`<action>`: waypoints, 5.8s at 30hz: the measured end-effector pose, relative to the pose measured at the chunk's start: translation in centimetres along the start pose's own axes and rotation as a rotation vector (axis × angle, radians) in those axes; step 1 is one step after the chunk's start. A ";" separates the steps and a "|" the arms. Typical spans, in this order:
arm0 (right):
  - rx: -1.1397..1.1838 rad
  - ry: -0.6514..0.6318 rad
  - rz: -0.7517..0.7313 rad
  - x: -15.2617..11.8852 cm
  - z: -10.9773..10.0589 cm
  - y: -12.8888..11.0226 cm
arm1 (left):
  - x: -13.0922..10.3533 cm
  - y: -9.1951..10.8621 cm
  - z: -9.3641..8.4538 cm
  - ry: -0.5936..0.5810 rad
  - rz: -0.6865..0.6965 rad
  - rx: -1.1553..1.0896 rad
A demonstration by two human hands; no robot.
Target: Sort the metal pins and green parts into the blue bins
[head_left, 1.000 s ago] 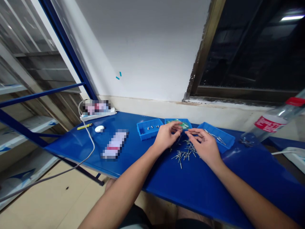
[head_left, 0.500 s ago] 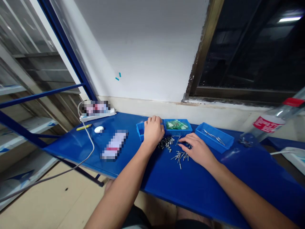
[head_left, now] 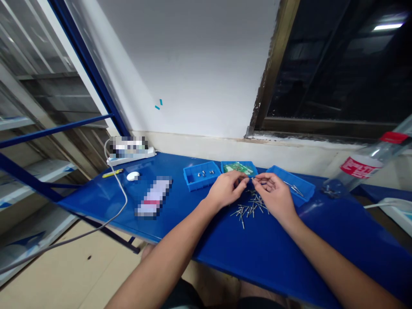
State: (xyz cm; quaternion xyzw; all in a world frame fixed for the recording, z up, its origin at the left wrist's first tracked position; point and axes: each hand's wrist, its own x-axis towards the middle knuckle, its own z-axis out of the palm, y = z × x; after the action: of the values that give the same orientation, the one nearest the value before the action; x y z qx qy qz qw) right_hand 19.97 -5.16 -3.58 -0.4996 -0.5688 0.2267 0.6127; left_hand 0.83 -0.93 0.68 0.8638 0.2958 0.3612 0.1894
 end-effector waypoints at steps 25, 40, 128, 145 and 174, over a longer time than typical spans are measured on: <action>-0.167 -0.119 -0.148 -0.3 -0.5 -0.8 | 0.1 -0.6 0.4 -0.073 -0.216 -0.288; -0.158 -0.151 -0.060 -0.2 -0.2 0.0 | 0.1 -1.3 1.1 0.020 -0.125 -0.299; -0.849 -0.385 -0.392 0.2 -1.4 1.9 | -0.2 -1.2 -1.6 0.063 0.175 0.262; -0.351 -0.131 -0.205 -0.1 -0.3 -0.6 | -0.7 -0.8 0.7 -0.016 0.058 0.070; -0.306 -0.099 -0.224 -0.7 -0.1 -2.1 | 0.1 -0.4 2.1 0.146 -0.305 -0.837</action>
State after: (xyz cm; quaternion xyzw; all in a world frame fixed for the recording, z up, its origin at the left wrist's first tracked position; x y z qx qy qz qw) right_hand 19.30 -6.59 -2.06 -0.5087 -0.6783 0.0921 0.5221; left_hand 2.33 -0.81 -0.89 0.6319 0.2606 0.4776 0.5520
